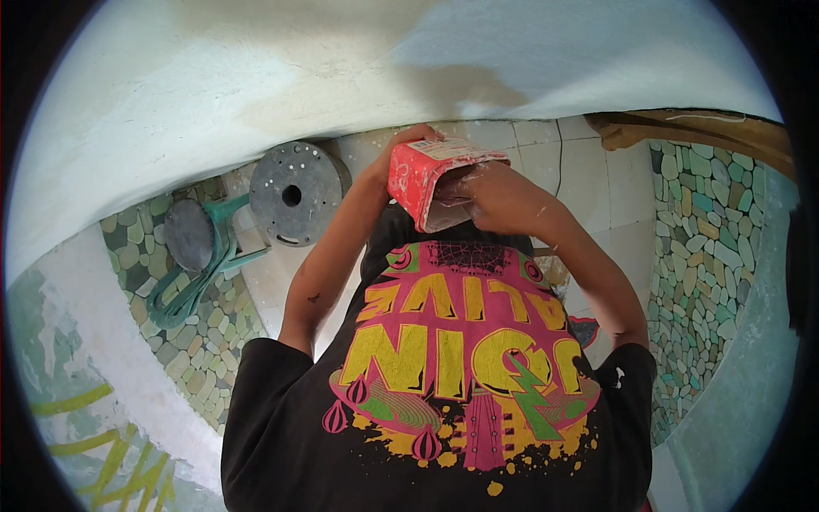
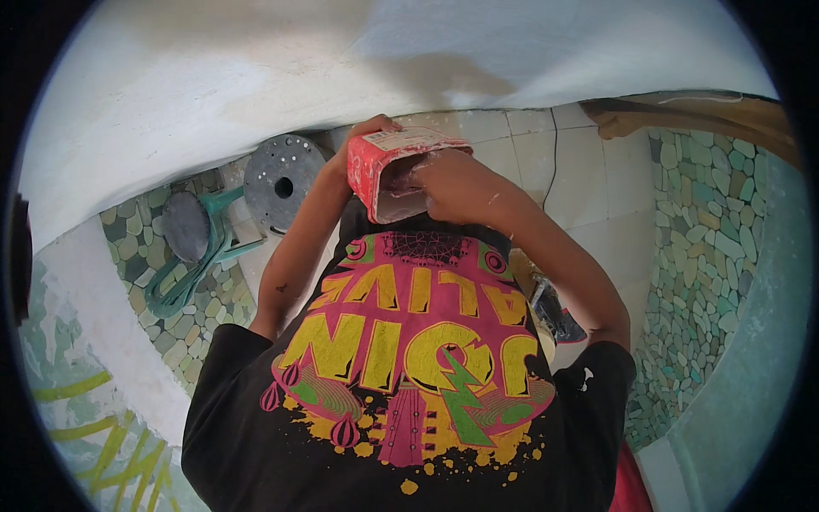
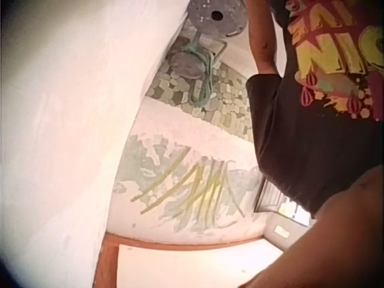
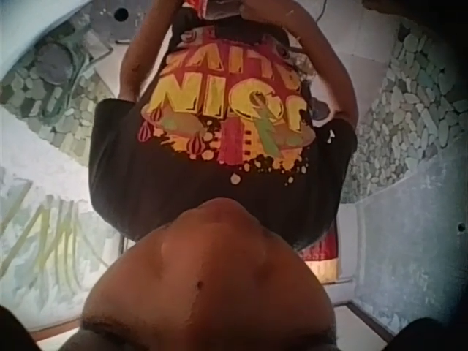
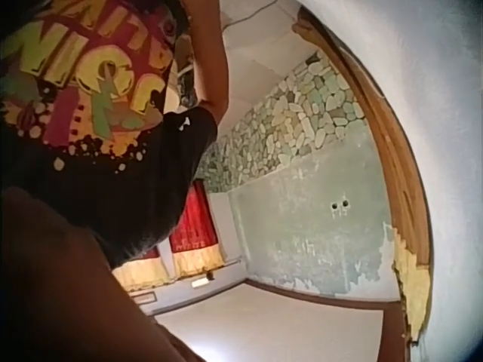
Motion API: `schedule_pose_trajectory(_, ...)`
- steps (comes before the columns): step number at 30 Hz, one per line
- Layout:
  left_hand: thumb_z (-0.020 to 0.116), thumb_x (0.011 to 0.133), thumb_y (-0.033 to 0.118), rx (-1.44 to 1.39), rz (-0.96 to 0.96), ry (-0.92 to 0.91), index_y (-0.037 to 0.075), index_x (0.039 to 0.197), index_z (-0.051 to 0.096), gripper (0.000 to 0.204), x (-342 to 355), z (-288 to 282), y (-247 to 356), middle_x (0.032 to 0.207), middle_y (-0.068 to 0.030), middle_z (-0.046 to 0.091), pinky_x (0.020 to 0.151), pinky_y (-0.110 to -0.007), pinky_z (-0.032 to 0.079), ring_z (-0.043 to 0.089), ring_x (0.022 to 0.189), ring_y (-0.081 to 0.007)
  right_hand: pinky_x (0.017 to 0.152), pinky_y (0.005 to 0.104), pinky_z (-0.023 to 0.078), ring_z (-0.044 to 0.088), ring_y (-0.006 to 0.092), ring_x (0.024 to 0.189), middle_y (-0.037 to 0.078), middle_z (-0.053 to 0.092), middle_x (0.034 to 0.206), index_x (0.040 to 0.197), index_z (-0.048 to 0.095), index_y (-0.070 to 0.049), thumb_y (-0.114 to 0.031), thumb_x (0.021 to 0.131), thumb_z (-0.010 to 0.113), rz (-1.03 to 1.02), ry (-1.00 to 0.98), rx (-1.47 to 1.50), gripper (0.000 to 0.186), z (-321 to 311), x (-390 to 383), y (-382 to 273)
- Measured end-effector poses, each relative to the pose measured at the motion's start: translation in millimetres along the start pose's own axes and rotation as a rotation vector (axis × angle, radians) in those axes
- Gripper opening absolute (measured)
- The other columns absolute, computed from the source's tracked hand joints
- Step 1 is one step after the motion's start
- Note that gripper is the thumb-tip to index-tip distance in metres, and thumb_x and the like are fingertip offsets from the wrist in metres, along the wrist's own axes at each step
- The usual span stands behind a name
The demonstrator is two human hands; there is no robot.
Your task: Applying and smoothing white putty on a wall using a scraper tool.
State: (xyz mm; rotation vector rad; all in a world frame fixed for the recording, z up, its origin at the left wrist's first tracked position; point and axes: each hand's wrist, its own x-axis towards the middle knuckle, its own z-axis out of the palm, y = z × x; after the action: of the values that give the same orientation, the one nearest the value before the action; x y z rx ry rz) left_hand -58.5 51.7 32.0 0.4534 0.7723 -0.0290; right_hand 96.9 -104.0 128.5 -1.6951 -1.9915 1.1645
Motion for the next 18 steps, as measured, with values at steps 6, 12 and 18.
schedule_pose_trajectory(6, 0.063, 0.089, 0.020, -0.134, -0.118, -0.313, -0.002, 0.108, 0.067, 0.029, 12.7, -20.0, 1.9, 0.103, -0.0165, 0.074, 0.087, -0.036, 0.059, 0.072, 0.089, -0.0236, 0.099, 0.0465, 0.052, 0.065, 0.0393, 0.111, 0.019, 0.072, 0.116, 0.124, 0.072, -0.010, 0.005, 0.073, 0.055, 0.155, -0.225, -0.020, 0.055, -12.8, 6.1, -5.8)
schedule_pose_trajectory(12, 0.063, 0.090, 0.016, 0.103, 0.106, -0.083, -0.002, 0.104, 0.068, 0.024, 13.7, -27.2, -5.2, 0.102, -0.0157, 0.074, 0.088, -0.035, 0.058, 0.071, 0.091, -0.0239, 0.095, 0.0417, 0.054, 0.066, 0.0394, 0.104, 0.018, 0.073, 0.111, 0.121, 0.074, -0.010, 0.005, 0.071, 0.060, 0.002, -0.101, 0.153, 0.054, -20.6, -3.3, -6.3)
schedule_pose_trajectory(18, 0.057, 0.093, 0.029, -0.270, -0.132, -0.579, -0.001, 0.114, 0.068, 0.039, 21.5, -56.2, 15.1, 0.118, -0.0183, 0.071, 0.098, -0.043, 0.055, 0.070, 0.104, -0.0313, 0.090, 0.0381, 0.055, 0.072, 0.0284, 0.099, 0.012, 0.077, 0.107, 0.119, 0.072, -0.001, 0.006, 0.086, 0.064, 0.153, 0.136, 0.818, 0.035, -53.1, -29.6, 17.3)
